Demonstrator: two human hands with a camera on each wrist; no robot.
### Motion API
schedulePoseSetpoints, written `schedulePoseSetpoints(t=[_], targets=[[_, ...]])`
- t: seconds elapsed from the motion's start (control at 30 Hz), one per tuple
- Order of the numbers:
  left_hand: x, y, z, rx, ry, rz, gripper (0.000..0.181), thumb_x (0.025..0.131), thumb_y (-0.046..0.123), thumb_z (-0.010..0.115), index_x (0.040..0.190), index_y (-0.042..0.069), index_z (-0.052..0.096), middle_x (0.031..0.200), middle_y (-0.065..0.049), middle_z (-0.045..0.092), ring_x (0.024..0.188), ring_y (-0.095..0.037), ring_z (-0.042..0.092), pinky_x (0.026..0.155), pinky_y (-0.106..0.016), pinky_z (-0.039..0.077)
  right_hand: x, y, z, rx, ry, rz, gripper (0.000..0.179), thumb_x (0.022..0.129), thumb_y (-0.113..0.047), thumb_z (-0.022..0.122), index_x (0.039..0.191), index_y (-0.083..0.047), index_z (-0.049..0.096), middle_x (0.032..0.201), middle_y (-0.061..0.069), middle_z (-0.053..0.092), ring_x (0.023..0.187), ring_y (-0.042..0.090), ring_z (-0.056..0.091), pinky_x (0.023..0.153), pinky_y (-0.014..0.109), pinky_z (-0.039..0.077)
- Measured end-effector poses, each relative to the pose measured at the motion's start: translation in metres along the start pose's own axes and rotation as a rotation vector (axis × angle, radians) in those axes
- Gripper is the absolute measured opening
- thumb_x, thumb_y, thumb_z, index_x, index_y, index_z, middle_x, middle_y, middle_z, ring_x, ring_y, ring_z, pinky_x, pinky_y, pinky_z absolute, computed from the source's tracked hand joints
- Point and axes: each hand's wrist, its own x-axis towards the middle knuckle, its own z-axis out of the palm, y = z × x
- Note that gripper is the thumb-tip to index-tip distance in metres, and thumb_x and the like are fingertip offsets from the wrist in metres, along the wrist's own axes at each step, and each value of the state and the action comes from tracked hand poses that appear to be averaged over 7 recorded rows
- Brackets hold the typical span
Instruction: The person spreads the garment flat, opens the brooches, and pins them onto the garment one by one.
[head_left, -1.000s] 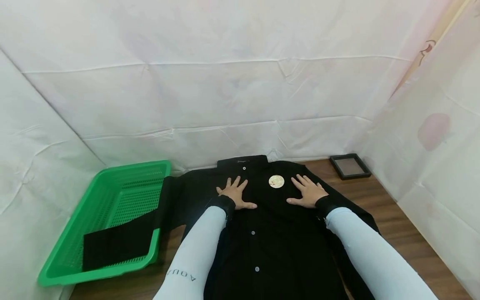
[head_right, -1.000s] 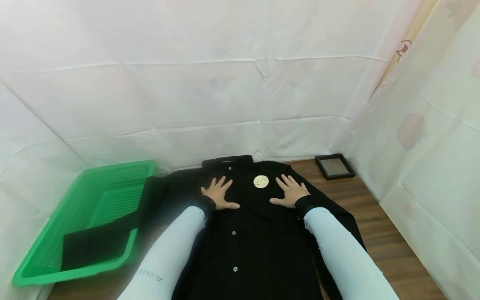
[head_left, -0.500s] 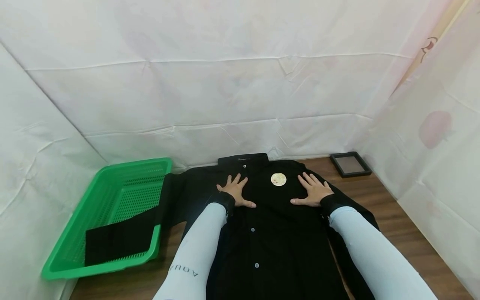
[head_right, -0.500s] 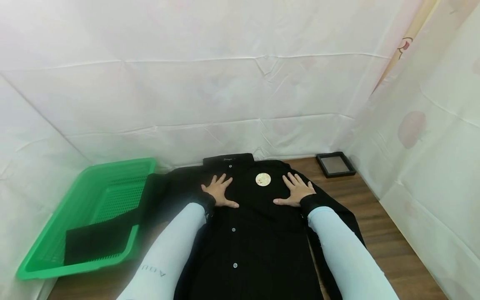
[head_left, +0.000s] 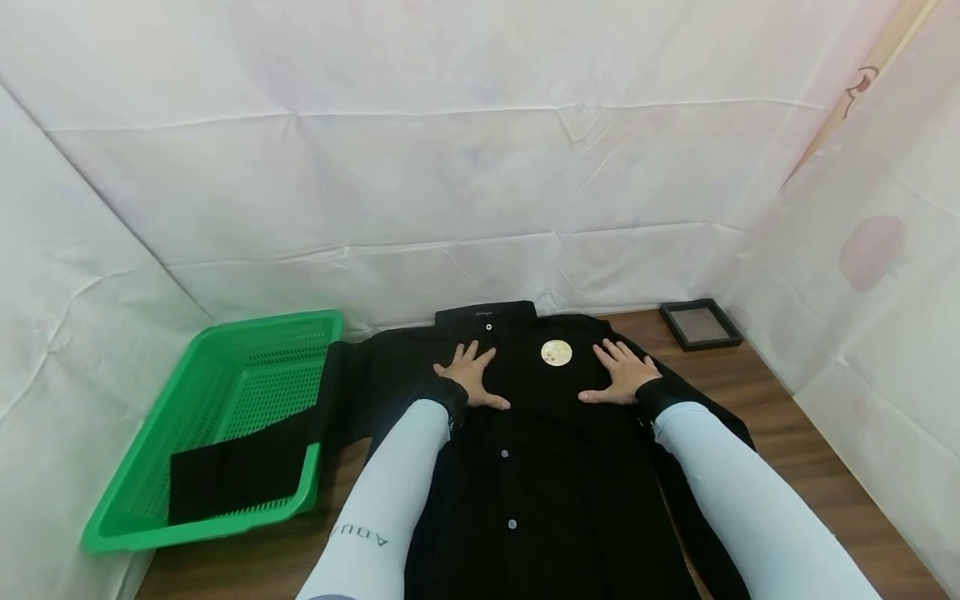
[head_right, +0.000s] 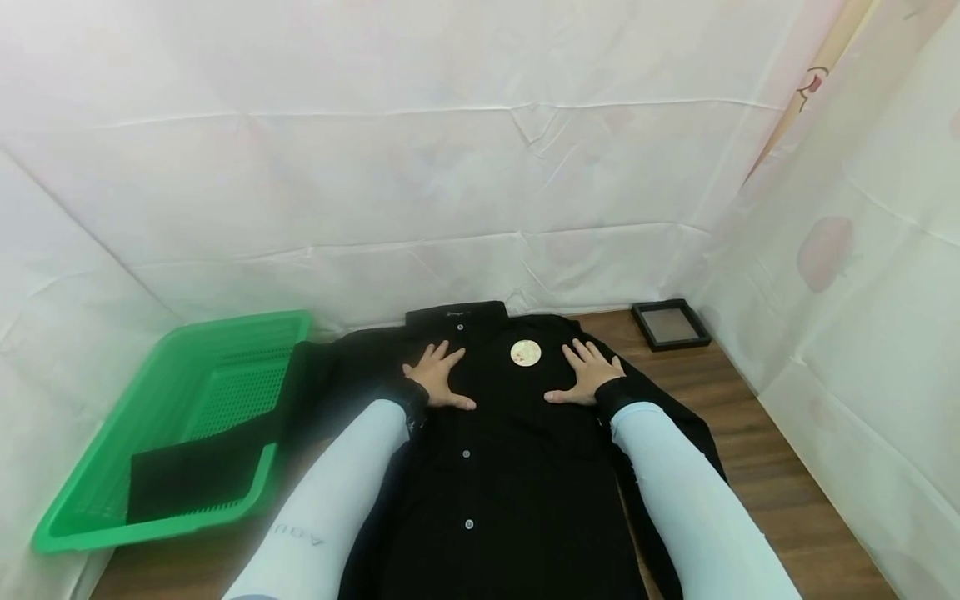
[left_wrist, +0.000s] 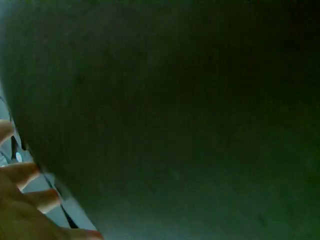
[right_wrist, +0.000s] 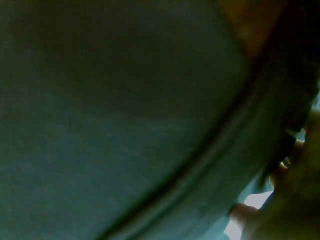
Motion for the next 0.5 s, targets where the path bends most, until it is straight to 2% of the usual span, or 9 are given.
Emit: schedulePoseSetpoints(t=[0.2, 0.5], targets=[[-0.011, -0.001, -0.023, 0.033, 0.052, 0.083, 0.108, 0.066, 0.073, 0.071, 0.152, 0.024, 0.029, 0.158, -0.014, 0.019, 0.143, -0.039, 0.016, 0.101, -0.074, 0.018, -0.005, -0.002, -0.018, 0.032, 0.042, -0.049, 0.11, 0.077, -0.077, 0.054, 0.154, -0.008, 0.018, 0.157, 0.023, 0.011, 0.143, 0.043, 0.008, 0.103, 0.072, 0.011], [-0.035, 0.008, -0.065, 0.172, 0.082, 0.238, 0.104, 0.071, 0.072, 0.067, 0.154, 0.023, 0.025, 0.158, -0.012, 0.021, 0.143, -0.037, 0.018, 0.107, -0.064, 0.022, -0.01, 0.01, -0.045, 0.0, 0.107, -0.119, 0.109, 0.077, -0.079, 0.051, 0.154, -0.01, 0.018, 0.157, 0.022, 0.013, 0.142, 0.044, 0.012, 0.102, 0.073, 0.013]])
